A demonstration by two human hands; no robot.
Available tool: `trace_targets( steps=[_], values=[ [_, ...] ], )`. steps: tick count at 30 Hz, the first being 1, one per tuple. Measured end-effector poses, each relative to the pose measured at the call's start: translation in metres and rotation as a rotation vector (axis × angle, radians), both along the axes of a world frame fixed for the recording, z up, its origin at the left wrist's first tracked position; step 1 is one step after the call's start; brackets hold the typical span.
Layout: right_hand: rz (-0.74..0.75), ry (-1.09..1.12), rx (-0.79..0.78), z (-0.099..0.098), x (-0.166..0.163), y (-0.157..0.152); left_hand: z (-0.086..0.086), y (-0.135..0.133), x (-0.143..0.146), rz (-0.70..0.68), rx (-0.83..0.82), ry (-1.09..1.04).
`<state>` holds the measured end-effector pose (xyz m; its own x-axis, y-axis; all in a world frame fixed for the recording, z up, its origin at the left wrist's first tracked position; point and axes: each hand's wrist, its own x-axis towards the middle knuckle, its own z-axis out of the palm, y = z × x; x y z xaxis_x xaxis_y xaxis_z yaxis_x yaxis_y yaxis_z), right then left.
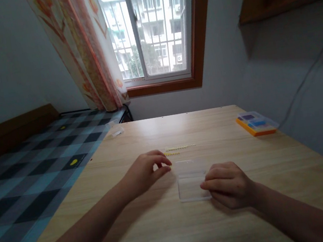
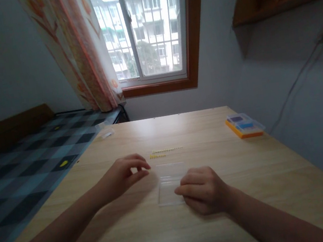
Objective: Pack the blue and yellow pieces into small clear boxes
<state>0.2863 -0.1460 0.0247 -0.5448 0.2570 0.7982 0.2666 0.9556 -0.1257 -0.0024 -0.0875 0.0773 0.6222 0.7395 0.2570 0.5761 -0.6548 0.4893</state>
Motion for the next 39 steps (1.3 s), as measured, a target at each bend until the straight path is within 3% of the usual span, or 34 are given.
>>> trace_targets(
  steps=[4, 9, 23, 28, 33, 35, 39],
  values=[
    [-0.003, -0.084, -0.052, -0.005, 0.0, 0.001, -0.02, -0.039, 0.027, -0.043, -0.024, 0.131],
    [-0.043, -0.282, -0.219, -0.015, -0.001, 0.001, -0.04, -0.046, 0.045, 0.027, -0.017, 0.227],
    [-0.003, -0.328, -0.315, -0.017, -0.003, 0.004, -0.036, -0.041, 0.046, 0.122, -0.03, 0.328],
    [-0.006, -0.349, -0.313, -0.017, -0.005, 0.003, -0.02, -0.046, 0.032, -0.041, 0.054, 0.274],
    [0.005, -0.393, -0.308, -0.017, -0.007, 0.003, -0.014, -0.039, 0.025, -0.404, 0.436, 0.146],
    [0.012, -0.397, -0.304, -0.018, -0.007, 0.003, -0.02, -0.032, 0.025, -0.427, 0.478, 0.172],
    [0.034, -0.419, -0.303, -0.021, -0.006, 0.003, -0.035, -0.023, 0.022, -0.37, 0.364, 0.255]
  ],
)
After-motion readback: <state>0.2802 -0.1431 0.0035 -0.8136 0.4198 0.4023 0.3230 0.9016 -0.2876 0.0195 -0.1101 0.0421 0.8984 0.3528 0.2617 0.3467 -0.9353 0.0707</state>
